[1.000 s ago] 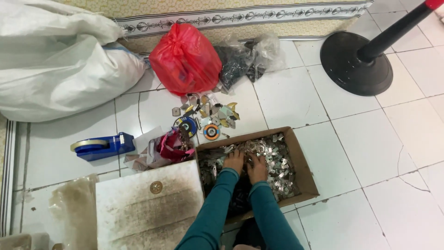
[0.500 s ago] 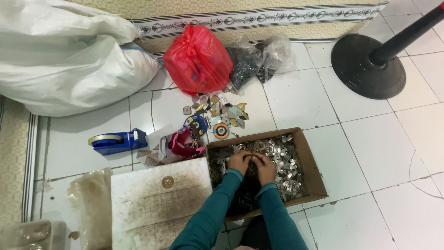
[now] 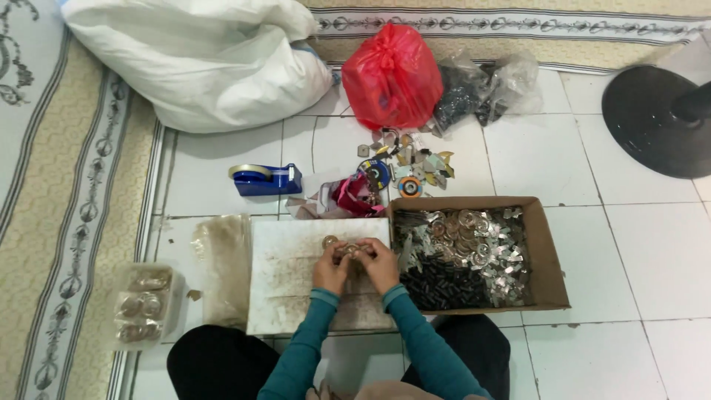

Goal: Sorting and organizing small metal pins or badges from a cardboard box onto a white board and into plastic bags.

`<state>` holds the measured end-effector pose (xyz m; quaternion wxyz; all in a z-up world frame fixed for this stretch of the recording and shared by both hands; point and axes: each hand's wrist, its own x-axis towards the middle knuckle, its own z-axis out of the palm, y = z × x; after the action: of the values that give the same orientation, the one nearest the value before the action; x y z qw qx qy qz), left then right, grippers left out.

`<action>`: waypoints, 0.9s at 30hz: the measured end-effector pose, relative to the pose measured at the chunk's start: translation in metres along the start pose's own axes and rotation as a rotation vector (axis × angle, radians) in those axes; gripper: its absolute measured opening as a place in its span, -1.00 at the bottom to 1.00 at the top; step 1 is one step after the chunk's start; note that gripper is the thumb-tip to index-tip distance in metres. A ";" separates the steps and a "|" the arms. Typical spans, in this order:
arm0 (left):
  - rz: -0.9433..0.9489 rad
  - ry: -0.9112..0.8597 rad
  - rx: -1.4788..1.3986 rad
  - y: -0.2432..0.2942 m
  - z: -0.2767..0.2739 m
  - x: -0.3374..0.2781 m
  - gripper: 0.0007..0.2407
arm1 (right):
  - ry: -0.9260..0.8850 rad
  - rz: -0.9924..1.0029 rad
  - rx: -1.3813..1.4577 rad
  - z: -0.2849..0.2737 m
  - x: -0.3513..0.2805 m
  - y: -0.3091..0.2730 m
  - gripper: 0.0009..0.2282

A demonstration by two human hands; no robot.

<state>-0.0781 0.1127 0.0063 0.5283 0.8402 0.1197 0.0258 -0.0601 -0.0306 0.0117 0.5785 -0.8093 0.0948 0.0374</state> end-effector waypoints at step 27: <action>0.569 -0.100 0.241 0.060 0.146 0.045 -0.83 | 0.331 0.094 -0.021 -0.136 0.055 0.035 -0.88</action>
<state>0.0009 -0.0301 -0.0079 0.4017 0.8968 -0.1441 0.1171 -0.0195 -0.1763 0.0142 0.5441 -0.8050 0.2262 -0.0684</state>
